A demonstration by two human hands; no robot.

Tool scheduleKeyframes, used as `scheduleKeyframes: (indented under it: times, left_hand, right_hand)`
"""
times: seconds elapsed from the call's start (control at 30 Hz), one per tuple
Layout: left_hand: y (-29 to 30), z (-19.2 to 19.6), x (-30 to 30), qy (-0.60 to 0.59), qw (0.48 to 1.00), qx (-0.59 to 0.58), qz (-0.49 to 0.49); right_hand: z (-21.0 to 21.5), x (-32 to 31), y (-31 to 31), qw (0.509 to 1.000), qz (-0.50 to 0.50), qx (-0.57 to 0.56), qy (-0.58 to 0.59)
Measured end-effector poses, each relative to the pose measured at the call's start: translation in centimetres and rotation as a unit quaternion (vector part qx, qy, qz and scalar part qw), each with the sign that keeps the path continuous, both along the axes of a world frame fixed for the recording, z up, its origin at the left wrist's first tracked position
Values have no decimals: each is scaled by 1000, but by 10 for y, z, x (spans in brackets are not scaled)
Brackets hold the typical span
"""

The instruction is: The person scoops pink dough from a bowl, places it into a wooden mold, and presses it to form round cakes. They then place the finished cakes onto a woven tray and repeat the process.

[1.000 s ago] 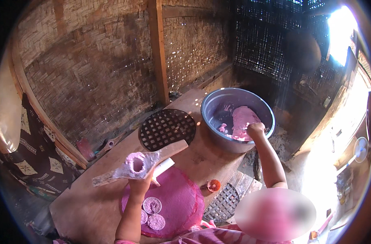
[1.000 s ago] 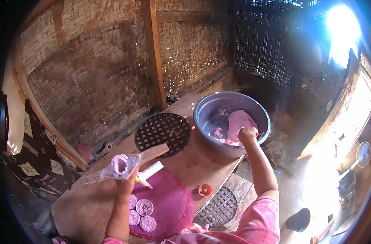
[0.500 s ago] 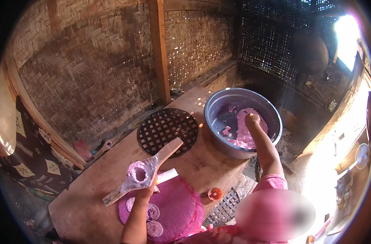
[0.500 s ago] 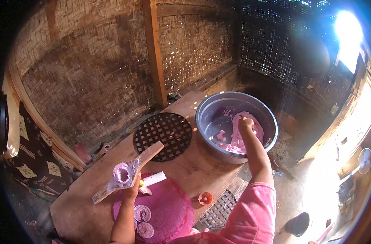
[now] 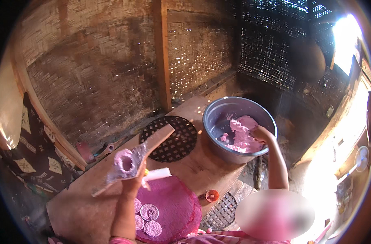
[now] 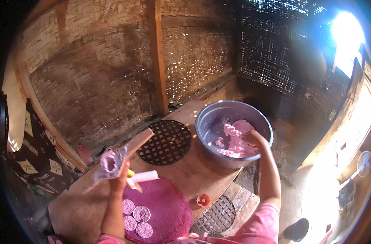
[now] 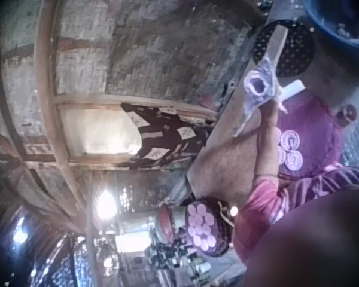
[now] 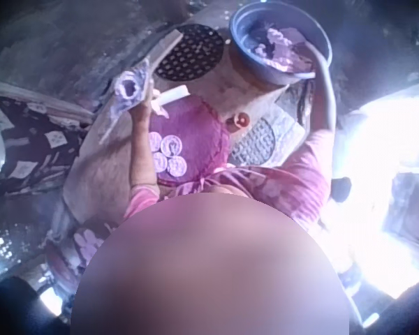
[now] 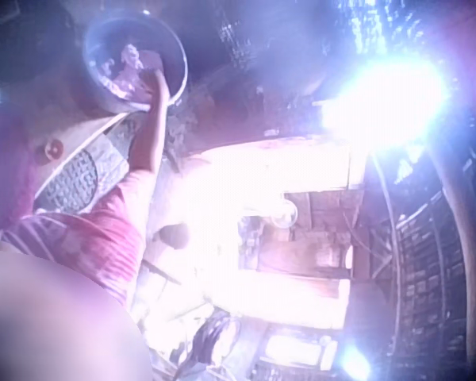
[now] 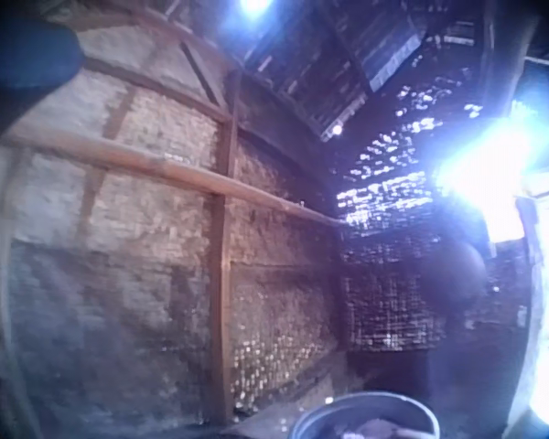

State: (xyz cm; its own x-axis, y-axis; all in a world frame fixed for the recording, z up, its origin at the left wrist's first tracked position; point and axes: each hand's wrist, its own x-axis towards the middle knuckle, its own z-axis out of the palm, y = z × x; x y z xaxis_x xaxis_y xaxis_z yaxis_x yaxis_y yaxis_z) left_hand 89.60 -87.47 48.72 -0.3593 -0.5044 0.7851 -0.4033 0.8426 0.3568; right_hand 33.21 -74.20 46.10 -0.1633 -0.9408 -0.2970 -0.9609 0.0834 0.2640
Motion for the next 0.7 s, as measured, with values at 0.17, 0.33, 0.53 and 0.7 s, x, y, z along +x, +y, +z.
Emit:
scheduleKeyframes:
  times: [0.17,0.33,0.53,0.7]
  left_hand:
    - [-23,53,20,-54,998,-22,-20]
    - [-15,55,10,-197,979,-59,-13]
    - [7,50,39,-188,980,-66,-6]
    - [26,61,63,-291,955,-25,57]
  right_hand:
    - [109,91,69,806,-197,-153,-537]
    - [121,201,61,643,-105,16,-759]
    - [103,287,26,601,-146,236,-749]
    - [143,332,4,914,195,-115,-338]
